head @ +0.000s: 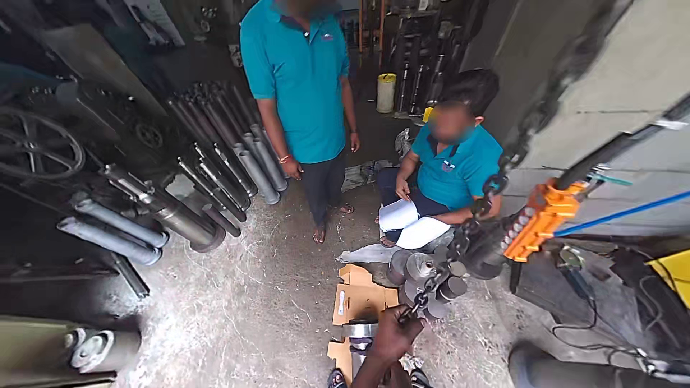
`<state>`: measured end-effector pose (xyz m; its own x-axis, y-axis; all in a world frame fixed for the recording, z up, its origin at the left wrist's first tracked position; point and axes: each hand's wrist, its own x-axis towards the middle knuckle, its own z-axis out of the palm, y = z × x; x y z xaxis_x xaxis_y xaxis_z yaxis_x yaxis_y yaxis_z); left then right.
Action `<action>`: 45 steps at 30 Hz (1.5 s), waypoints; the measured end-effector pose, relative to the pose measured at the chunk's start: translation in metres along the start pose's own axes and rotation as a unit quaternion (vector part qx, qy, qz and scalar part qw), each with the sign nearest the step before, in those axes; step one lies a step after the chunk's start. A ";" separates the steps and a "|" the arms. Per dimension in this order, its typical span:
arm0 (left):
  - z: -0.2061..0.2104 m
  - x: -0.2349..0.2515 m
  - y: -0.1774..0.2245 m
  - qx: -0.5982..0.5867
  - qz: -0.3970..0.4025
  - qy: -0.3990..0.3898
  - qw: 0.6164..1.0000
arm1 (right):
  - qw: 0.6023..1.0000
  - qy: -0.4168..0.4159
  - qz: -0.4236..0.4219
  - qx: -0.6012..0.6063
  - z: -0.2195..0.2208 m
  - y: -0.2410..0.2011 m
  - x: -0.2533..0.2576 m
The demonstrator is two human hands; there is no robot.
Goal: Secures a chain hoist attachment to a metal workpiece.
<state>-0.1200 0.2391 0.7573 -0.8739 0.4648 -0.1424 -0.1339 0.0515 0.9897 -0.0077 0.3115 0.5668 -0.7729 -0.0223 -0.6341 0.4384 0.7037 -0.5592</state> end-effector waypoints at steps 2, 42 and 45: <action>-0.005 -0.020 0.030 -0.020 -0.011 0.024 0.999 | 0.997 0.022 0.061 0.040 0.018 0.025 0.012; 0.089 -0.166 0.034 -0.194 -0.081 0.613 0.762 | 0.851 0.417 -0.309 0.085 -0.526 -0.050 -0.096; 0.093 -0.178 0.027 -0.199 -0.093 0.613 0.759 | 0.817 0.456 -0.327 0.138 -0.470 -0.036 -0.094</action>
<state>0.0757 0.2403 0.8112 -0.5687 -0.7013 -0.4298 -0.2262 -0.3690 0.9015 -0.1661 0.6224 0.8975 -0.8484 0.2972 0.4380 -0.2142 0.5639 -0.7976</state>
